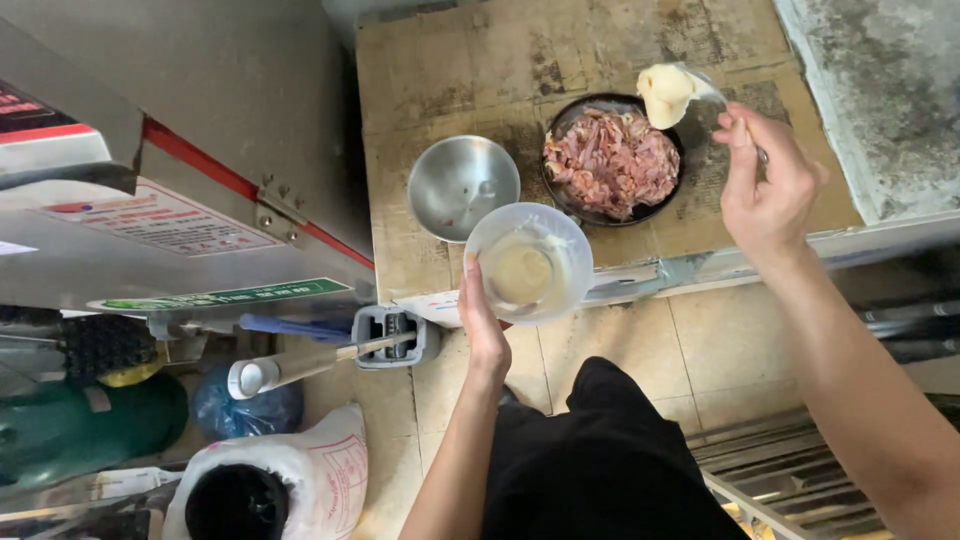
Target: Chopping cooked meat on a wooden cutting board and transferring it to a pan for cooking on a stove.
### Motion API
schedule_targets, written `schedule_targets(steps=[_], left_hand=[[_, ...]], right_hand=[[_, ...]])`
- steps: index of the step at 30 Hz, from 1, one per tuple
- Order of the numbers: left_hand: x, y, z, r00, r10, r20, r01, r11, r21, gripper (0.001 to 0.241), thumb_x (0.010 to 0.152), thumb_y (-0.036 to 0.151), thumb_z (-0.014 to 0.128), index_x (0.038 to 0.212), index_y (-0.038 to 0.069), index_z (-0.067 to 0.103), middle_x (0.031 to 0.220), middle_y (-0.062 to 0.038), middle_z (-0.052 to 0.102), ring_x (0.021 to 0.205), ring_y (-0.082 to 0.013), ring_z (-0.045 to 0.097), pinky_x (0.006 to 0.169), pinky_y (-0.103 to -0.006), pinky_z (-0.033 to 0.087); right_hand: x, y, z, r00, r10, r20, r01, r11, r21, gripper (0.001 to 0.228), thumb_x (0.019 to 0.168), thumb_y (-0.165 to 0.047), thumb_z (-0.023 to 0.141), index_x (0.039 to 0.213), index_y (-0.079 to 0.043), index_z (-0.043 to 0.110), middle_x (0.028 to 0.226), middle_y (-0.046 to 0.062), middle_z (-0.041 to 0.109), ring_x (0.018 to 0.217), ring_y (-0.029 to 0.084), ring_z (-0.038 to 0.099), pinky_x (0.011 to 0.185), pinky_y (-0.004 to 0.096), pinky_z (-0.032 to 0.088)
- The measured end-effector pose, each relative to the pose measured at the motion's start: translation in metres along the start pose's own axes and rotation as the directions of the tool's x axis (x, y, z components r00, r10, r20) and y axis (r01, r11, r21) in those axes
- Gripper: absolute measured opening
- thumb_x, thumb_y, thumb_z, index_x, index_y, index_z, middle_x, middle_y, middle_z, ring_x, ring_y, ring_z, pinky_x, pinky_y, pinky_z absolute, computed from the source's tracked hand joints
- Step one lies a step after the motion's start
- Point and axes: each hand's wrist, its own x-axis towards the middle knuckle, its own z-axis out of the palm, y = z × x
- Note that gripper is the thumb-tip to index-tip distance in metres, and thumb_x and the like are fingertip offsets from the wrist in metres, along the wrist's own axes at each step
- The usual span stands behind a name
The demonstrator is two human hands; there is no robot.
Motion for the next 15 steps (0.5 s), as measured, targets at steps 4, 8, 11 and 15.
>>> schedule_targets(steps=[4,8,11,15], left_hand=[[0.015,0.004,0.011,0.998,0.022,-0.059,-0.023,0.999,-0.03,0.072,0.09,0.056,0.042,0.147,0.013,0.054,0.147,-0.014,0.056,0.124,-0.03,0.059,0.088,-0.0474,0.054],[0.02,-0.002,0.036,0.99,0.071,-0.119,-0.083,0.991,-0.104,0.072,0.093,0.052,0.042,0.146,0.005,0.053,0.147,-0.019,0.056,0.129,-0.0311,0.057,0.098,-0.0453,0.052],[0.026,-0.022,0.052,0.979,0.119,-0.163,-0.149,0.972,-0.182,0.065,0.096,0.045,0.041,0.145,0.003,0.055,0.144,-0.016,0.06,0.126,-0.0268,0.059,0.094,-0.0395,0.053],[0.016,-0.022,0.094,0.937,0.036,-0.347,-0.124,0.964,-0.234,0.062,0.099,0.051,0.053,0.148,0.011,0.056,0.152,-0.02,0.054,0.138,-0.0412,0.052,0.101,-0.0632,0.05]], right_hand=[[0.014,0.035,0.018,0.999,-0.041,0.023,0.042,0.999,-0.032,0.018,0.106,0.021,0.059,0.122,0.022,0.065,0.108,0.031,0.073,0.089,0.037,0.072,0.076,0.042,0.056],[0.019,0.083,0.03,0.993,-0.11,0.051,0.108,0.993,0.035,0.022,0.103,0.024,0.062,0.124,0.021,0.067,0.111,0.031,0.073,0.09,0.037,0.073,0.077,0.041,0.058],[0.016,0.119,0.03,0.977,-0.213,0.019,0.213,0.977,0.023,0.017,0.104,0.019,0.064,0.12,0.019,0.067,0.111,0.03,0.074,0.092,0.037,0.072,0.078,0.043,0.058],[-0.061,0.227,0.098,0.946,-0.291,0.145,0.278,0.955,0.101,0.014,0.099,-0.002,0.068,0.108,-0.003,0.08,0.093,0.014,0.075,0.086,0.032,0.073,0.079,0.039,0.059]])
